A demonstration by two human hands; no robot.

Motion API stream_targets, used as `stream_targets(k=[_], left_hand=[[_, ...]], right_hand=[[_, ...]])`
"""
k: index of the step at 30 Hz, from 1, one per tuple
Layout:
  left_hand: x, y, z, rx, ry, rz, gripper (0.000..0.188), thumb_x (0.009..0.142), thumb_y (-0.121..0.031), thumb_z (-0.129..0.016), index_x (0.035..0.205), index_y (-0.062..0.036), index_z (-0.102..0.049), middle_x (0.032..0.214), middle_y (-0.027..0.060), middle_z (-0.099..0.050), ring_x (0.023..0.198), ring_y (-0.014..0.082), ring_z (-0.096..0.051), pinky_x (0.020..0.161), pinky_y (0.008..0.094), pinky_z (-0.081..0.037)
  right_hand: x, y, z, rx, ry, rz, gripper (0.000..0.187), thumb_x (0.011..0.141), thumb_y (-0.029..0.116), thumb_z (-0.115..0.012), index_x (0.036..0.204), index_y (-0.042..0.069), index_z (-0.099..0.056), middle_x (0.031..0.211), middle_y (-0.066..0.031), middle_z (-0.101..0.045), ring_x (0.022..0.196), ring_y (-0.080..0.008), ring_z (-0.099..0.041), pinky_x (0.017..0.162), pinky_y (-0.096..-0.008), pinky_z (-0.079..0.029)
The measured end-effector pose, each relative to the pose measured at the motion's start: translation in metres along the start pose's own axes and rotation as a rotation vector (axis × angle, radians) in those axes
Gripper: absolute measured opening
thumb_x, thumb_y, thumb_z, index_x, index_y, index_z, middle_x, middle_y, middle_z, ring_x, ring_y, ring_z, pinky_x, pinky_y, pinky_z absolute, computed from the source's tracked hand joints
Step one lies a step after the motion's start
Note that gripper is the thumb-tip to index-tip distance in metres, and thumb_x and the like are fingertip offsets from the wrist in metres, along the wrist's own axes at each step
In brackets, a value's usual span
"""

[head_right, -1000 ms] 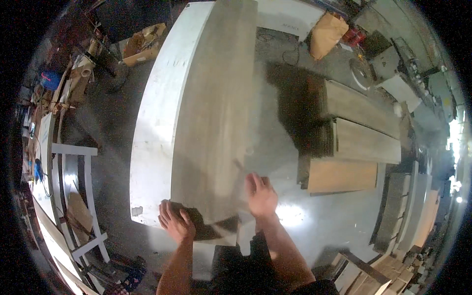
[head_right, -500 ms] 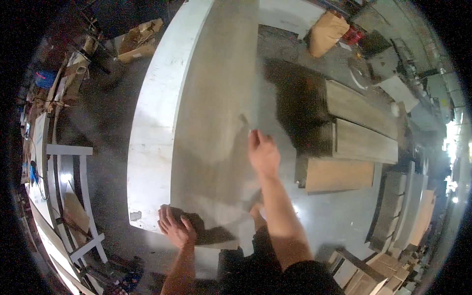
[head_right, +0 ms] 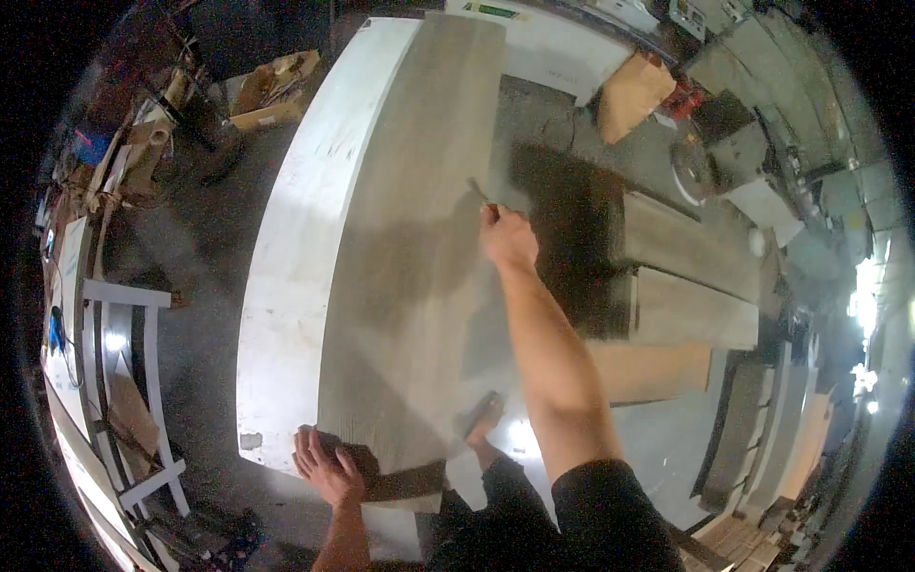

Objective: Trimming the excess veneer from the edge of a wood panel using a utility knife.

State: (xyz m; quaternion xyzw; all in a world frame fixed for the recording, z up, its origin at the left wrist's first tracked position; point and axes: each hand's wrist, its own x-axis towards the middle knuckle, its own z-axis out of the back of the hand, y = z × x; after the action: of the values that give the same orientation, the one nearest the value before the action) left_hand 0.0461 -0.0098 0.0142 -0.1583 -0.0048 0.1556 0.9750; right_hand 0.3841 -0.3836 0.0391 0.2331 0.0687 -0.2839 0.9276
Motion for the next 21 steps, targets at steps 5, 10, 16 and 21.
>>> stream_targets(k=[5, 10, 16, 21], left_hand=[[0.004, -0.007, -0.001, 0.017, -0.026, -0.005, 0.06, 0.098, -0.04, -0.044, 0.147, -0.0063, -0.047, 0.156, 0.0184, -0.042, 0.148, 0.0368, -0.034, 0.123, 0.0572, -0.017], [0.0, -0.007, 0.002, 0.049, -0.011, 0.007, 0.06, 0.1, -0.042, -0.041, 0.146, -0.0042, -0.048, 0.154, 0.0192, -0.044, 0.148, 0.0376, -0.035, 0.122, 0.0574, -0.019], [0.005, -0.004, -0.007, 0.097, 0.001, 0.014, 0.06, 0.099, -0.042, -0.039, 0.144, -0.0042, -0.051, 0.152, 0.0198, -0.046, 0.146, 0.038, -0.038, 0.122, 0.0566, -0.023], [0.016, -0.019, 0.012, 0.065, 0.04, 0.078, 0.059, 0.098, -0.039, -0.041, 0.14, 0.0, -0.055, 0.15, 0.0239, -0.047, 0.144, 0.0407, -0.039, 0.12, 0.0588, -0.024]], right_hand=[[0.041, 0.009, 0.011, -0.013, -0.082, 0.008, 0.044, 0.099, 0.052, -0.05, 0.13, 0.025, -0.067, 0.127, -0.0176, -0.068, 0.12, -0.04, -0.063, 0.101, -0.05, -0.051], [0.092, 0.016, 0.007, -0.01, -0.038, 0.019, 0.049, 0.1, 0.054, -0.048, 0.136, 0.025, -0.064, 0.131, -0.0175, -0.066, 0.123, -0.0387, -0.061, 0.104, -0.0497, -0.049], [0.178, 0.027, 0.016, -0.004, -0.143, 0.03, 0.048, 0.098, 0.055, -0.05, 0.131, 0.024, -0.067, 0.129, -0.0177, -0.067, 0.121, -0.0402, -0.061, 0.102, -0.0479, -0.05], [0.248, 0.061, 0.042, 0.014, -0.066, 0.015, 0.052, 0.099, 0.055, -0.049, 0.138, 0.024, -0.063, 0.134, -0.0164, -0.065, 0.125, -0.0393, -0.06, 0.104, -0.0473, -0.048]])
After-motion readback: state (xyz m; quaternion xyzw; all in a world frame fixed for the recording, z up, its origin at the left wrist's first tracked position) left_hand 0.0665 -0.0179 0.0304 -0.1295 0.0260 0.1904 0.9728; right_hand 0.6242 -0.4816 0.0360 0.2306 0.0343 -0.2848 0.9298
